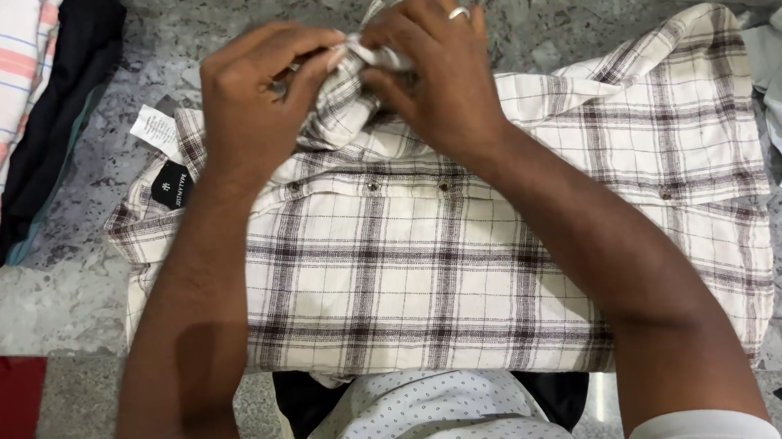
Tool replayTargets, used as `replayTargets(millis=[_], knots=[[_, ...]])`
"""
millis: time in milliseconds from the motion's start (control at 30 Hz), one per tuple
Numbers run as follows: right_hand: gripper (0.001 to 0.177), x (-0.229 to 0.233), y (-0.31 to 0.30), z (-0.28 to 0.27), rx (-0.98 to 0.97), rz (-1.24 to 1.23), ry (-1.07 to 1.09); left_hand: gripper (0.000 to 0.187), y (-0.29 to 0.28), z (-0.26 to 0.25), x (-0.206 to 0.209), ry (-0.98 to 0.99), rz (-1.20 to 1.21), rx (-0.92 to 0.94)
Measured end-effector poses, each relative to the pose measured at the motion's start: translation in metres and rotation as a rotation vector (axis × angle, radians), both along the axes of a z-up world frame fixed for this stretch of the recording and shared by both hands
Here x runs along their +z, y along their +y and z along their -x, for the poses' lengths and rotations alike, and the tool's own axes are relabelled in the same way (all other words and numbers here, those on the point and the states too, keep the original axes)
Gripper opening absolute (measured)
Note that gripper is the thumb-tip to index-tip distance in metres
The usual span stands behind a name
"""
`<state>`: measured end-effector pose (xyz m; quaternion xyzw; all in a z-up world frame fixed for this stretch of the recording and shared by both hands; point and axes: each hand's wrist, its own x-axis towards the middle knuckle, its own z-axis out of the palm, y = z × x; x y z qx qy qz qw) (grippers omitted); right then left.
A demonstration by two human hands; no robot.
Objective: Folding a plaid button-up shirt on a counter.
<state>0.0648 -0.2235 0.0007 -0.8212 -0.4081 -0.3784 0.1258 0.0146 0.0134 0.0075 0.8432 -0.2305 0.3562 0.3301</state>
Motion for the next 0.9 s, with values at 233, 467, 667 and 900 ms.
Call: replayTargets(millis=[233,467,667,900], knots=[[0.021,-0.008,-0.007,-0.012,0.089,-0.291,0.477,0.020,0.067,0.013,0.012,0.266,0.135,-0.064],[0.017,-0.002,-0.008,-0.015,0.179,-0.373,0.668,0.034,0.066,0.014,0.004,0.818,-0.038,0.035],[0.017,0.034,0.010,-0.027,0.083,-0.331,0.950,0.021,0.082,0.001,-0.016,0.722,-0.031,0.043],[0.023,0.010,0.056,-0.092,0.091,-0.427,0.927,0.014,0.099,-0.024,-0.048,0.217,0.109,0.230]])
